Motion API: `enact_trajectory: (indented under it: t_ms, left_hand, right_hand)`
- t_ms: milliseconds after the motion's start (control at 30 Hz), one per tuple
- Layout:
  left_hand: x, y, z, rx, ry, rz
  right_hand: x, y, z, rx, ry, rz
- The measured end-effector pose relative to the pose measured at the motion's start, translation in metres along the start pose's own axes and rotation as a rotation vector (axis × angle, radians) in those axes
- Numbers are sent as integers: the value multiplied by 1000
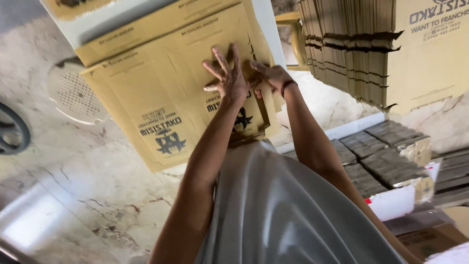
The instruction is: Manually punching out and removing waste cardboard from pre-cut sheets to produce finished shapes.
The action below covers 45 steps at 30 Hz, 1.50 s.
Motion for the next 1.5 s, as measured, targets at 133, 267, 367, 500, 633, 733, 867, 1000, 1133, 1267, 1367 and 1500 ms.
enact_trajectory:
  t_ms: [133,267,367,500,633,733,867,1000,1133,1267,1367,1500]
  left_hand:
    - [-7,-2,16,54,-213,124]
    - [2,9,2,-106,-407,107]
    - [3,12,0,-150,-412,68]
    - [12,23,-16,-243,-342,73]
    - [11,21,-25,-225,-503,105]
    - [-5,15,25,-194,-334,150]
    - [8,-7,-8,-50,-385,143]
    - [-3,10,16,-104,-473,90]
    - [5,33,-23,-169,-193,107]
    - [-10,30,-45,-179,-27,241]
    - [-56,42,-57,-130,167,377]
    - [-173,70,-38,260,-43,625]
  right_hand:
    - [-21,2,4,-111,-82,-69]
    - [-11,-46,18,233,63,-191]
    - [-5,-63,28,415,197,-213]
    - [-4,-61,24,302,182,-587]
    - [-20,-17,15,278,120,-693]
    - [-4,22,25,287,104,-582]
    - [-41,19,1,277,-53,-741]
    - [28,-88,6,219,-128,-503]
    - [64,-112,0,387,268,-460]
    - [101,-31,-11,766,-442,-687]
    - [175,-22,18,629,-842,-643]
    - [253,30,100,601,-698,-411]
Point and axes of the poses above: each hand's wrist, its own y-axis away from the middle knuckle, its own z-axis out of the palm, x = y × z, the point moved 1 cm from there along -y, towards the middle knuckle, and after that the axes turned 11 degrees about z, right-handed, at the moved point
